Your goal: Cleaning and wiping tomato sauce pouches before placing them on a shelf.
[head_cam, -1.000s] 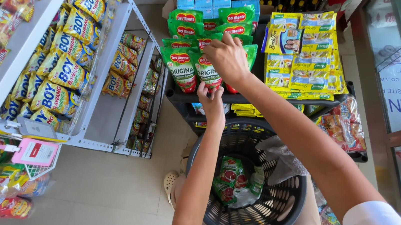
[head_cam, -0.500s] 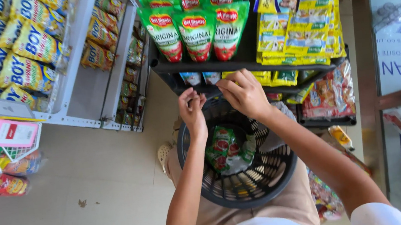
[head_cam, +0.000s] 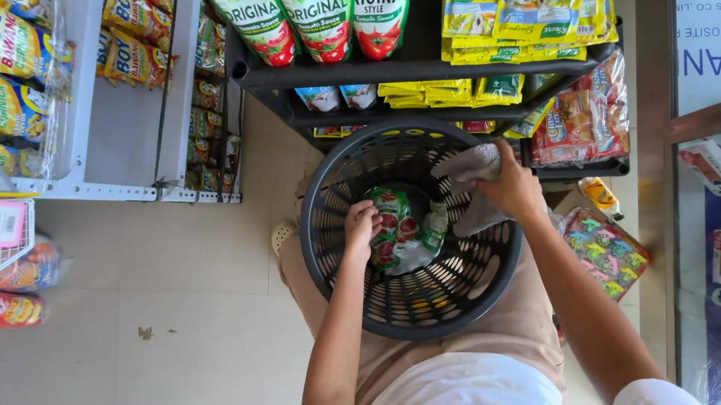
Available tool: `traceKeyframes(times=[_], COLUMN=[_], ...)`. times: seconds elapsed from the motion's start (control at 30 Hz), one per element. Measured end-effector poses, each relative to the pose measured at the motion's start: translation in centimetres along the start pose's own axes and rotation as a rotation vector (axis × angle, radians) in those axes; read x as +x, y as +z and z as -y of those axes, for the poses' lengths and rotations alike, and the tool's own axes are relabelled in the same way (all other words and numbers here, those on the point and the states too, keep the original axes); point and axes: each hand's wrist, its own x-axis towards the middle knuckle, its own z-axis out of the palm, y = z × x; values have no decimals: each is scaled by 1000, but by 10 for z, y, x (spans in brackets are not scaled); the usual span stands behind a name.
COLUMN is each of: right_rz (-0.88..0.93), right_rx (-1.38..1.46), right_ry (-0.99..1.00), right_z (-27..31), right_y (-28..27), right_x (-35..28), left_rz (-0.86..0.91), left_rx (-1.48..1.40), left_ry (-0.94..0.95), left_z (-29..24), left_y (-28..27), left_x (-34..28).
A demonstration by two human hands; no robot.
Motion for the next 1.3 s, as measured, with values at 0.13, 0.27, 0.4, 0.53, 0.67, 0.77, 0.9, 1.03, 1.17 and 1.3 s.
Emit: traceKeyframes(times=[0.13,0.27,0.4,0.53,0.67,0.77,0.9,1.03,1.17,1.3], right_rz=[-23,7,-8,-26,29,39,22,42,46,45], right_rx=[1,24,17,35,142,186,251,219,195,174], right_ry=[-63,-56,-85,-97,-117,-137,-177,-126,-92,-102], right_z=[-17,-7,1,8,18,10,7,3,0,3], right_y=[19,-1,-23,-60,-94,-94,-93,-90,-81,-67], right_x=[19,-11,-44,-73,-104,-105,-107,-107,-101,-84], left_rz=[-10,-60,-55,21,-62,-233,-349,-145,16,128], left_rx=[-74,183,186,66,89,-52,-382,-262,-530,-574], left_ry=[-120,-125,-213,-214,-336,-248,-128,-89,-523,-730], left_z=[58,110,121,106,105,97,121,105,72,85], left_y=[-11,-29,-32,-12,8,13,7,11,18,21], left_x=[34,57,46,31,46,45,72,57,20,17])
